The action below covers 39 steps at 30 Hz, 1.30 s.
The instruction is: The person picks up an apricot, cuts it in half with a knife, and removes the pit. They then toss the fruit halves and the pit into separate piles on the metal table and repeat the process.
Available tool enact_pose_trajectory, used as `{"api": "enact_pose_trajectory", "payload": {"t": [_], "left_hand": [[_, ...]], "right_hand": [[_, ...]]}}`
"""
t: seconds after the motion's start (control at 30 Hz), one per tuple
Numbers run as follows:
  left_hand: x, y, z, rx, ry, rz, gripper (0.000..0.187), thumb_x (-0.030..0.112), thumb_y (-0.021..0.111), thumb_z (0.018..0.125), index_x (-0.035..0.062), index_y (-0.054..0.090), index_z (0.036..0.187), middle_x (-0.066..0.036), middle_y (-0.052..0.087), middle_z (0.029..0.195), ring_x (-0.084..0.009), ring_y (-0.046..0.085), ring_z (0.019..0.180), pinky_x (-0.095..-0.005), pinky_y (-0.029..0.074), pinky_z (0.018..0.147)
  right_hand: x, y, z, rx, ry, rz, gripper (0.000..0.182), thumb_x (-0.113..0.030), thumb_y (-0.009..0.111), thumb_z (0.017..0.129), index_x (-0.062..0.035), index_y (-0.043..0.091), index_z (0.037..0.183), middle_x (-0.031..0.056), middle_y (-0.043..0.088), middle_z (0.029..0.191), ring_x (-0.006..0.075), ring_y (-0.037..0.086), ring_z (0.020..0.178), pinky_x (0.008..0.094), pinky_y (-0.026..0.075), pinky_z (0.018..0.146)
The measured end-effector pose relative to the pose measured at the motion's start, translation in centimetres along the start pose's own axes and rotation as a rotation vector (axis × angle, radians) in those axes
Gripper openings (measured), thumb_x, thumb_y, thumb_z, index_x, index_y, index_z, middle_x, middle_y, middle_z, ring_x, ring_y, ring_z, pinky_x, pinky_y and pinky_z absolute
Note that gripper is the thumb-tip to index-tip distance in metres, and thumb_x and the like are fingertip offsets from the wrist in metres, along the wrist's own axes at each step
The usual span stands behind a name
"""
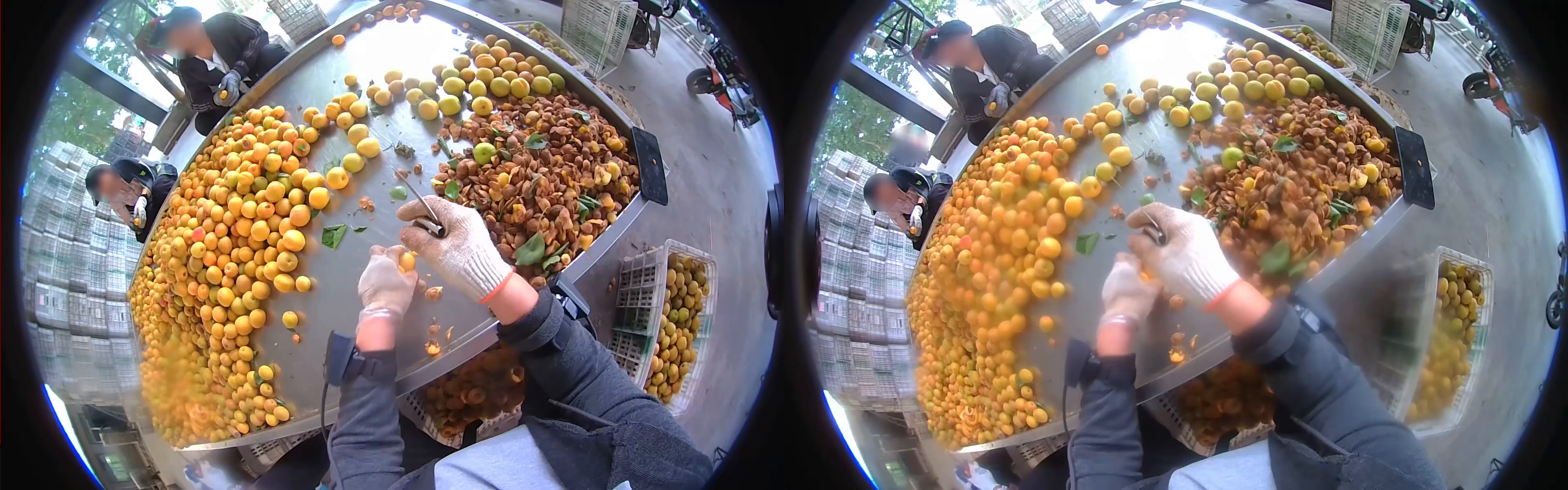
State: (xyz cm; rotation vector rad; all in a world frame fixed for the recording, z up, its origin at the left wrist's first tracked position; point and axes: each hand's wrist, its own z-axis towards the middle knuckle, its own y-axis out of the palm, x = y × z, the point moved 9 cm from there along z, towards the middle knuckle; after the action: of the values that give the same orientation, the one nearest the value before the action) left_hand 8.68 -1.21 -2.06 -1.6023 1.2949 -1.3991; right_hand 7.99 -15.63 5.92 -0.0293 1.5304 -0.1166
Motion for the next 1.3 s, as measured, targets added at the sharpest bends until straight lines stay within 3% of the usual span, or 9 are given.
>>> {"api": "enact_pose_trajectory", "payload": {"t": [0.2, 0.5, 0.7, 0.73, 0.77, 0.83, 0.93, 1.13, 1.3], "left_hand": [[-1.8, -0.6, 0.5, -0.031, -0.181, -0.270, 0.040, 0.025, 0.072, 0.071, 0.0045, 0.067, 0.104, -0.015, 0.068, 0.095, -0.0279, 0.067, 0.088, -0.0342, 0.052, 0.080], [5.8, -4.9, -17.0, -0.121, 0.452, -0.443, 0.056, 0.021, 0.080, 0.070, 0.0037, 0.057, 0.117, -0.015, 0.060, 0.111, -0.0262, 0.060, 0.104, -0.0337, 0.048, 0.091], [-17.0, -8.2, -10.0, 0.584, -0.380, -0.811, 0.043, -0.001, 0.061, 0.085, -0.0027, 0.051, 0.127, -0.013, 0.057, 0.122, -0.0194, 0.059, 0.102, -0.0291, 0.048, 0.089], [-22.0, -8.0, -7.8, 0.582, -0.434, -0.486, 0.044, 0.003, 0.055, 0.090, -0.0043, 0.046, 0.132, -0.012, 0.058, 0.120, -0.0141, 0.058, 0.098, -0.0253, 0.047, 0.086], [-23.6, -6.4, -6.2, 0.568, -0.765, -0.907, 0.048, 0.015, 0.056, 0.092, -0.0067, 0.044, 0.133, -0.016, 0.061, 0.118, -0.0174, 0.060, 0.097, -0.0267, 0.047, 0.086], [-26.8, -5.3, -2.2, 0.563, -0.545, -0.338, 0.054, 0.022, 0.062, 0.088, -0.0062, 0.047, 0.132, -0.015, 0.063, 0.114, -0.0180, 0.062, 0.097, -0.0259, 0.048, 0.083], [-24.1, -6.0, -2.5, 0.560, -0.570, -0.312, 0.055, 0.016, 0.066, 0.085, -0.0055, 0.047, 0.131, -0.013, 0.063, 0.112, -0.0173, 0.062, 0.096, -0.0240, 0.048, 0.082], [-18.0, -7.2, -6.8, 0.584, -0.222, -1.382, 0.050, 0.003, 0.072, 0.080, 0.0022, 0.053, 0.126, -0.011, 0.065, 0.105, -0.0213, 0.066, 0.090, -0.0252, 0.052, 0.077], [-11.4, -2.9, -10.1, 0.220, -0.004, -2.096, 0.052, 0.030, 0.076, 0.080, 0.0071, 0.054, 0.121, -0.010, 0.063, 0.106, -0.0182, 0.065, 0.083, -0.0276, 0.055, 0.072]], "right_hand": [[-0.2, -0.7, -0.1, 0.008, -0.011, 0.111, 0.020, -0.005, 0.068, 0.081, -0.0026, 0.066, 0.100, 0.0005, 0.065, 0.086, 0.0071, 0.059, 0.080, 0.0232, 0.049, 0.073], [0.7, 0.7, 0.5, -0.012, 0.140, 0.186, 0.019, -0.007, 0.065, 0.083, -0.0028, 0.066, 0.102, -0.0009, 0.062, 0.078, 0.0053, 0.054, 0.067, 0.0215, 0.045, 0.060], [0.8, 1.8, 0.0, -0.034, 0.140, 0.138, 0.017, -0.007, 0.065, 0.083, -0.0043, 0.066, 0.100, -0.0025, 0.058, 0.072, 0.0038, 0.050, 0.056, 0.0198, 0.041, 0.051], [0.6, 2.0, 0.0, -0.048, 0.115, 0.109, 0.017, -0.007, 0.065, 0.083, -0.0043, 0.066, 0.100, -0.0019, 0.059, 0.073, 0.0040, 0.051, 0.057, 0.0201, 0.042, 0.052], [0.5, 2.0, 0.1, -0.033, 0.102, 0.098, 0.017, -0.007, 0.065, 0.083, -0.0043, 0.066, 0.100, -0.0019, 0.059, 0.073, 0.0040, 0.051, 0.057, 0.0201, 0.042, 0.052], [0.6, 2.4, -0.5, -0.054, 0.095, 0.043, 0.018, -0.006, 0.066, 0.083, -0.0039, 0.066, 0.101, -0.0009, 0.061, 0.076, 0.0045, 0.052, 0.060, 0.0208, 0.044, 0.054], [0.8, 3.2, -0.8, -0.083, 0.068, 0.028, 0.019, -0.005, 0.067, 0.082, -0.0030, 0.066, 0.101, 0.0009, 0.063, 0.079, 0.0059, 0.055, 0.068, 0.0218, 0.046, 0.061], [0.3, 6.6, -2.5, -0.311, 0.042, -0.022, 0.018, -0.006, 0.063, 0.084, -0.0024, 0.066, 0.101, 0.0027, 0.064, 0.081, 0.0091, 0.058, 0.076, 0.0252, 0.049, 0.071], [0.1, 10.6, -6.3, -0.545, -0.071, -0.171, 0.019, -0.007, 0.062, 0.081, -0.0034, 0.067, 0.099, 0.0105, 0.068, 0.083, 0.0180, 0.066, 0.077, 0.0296, 0.052, 0.073]]}}
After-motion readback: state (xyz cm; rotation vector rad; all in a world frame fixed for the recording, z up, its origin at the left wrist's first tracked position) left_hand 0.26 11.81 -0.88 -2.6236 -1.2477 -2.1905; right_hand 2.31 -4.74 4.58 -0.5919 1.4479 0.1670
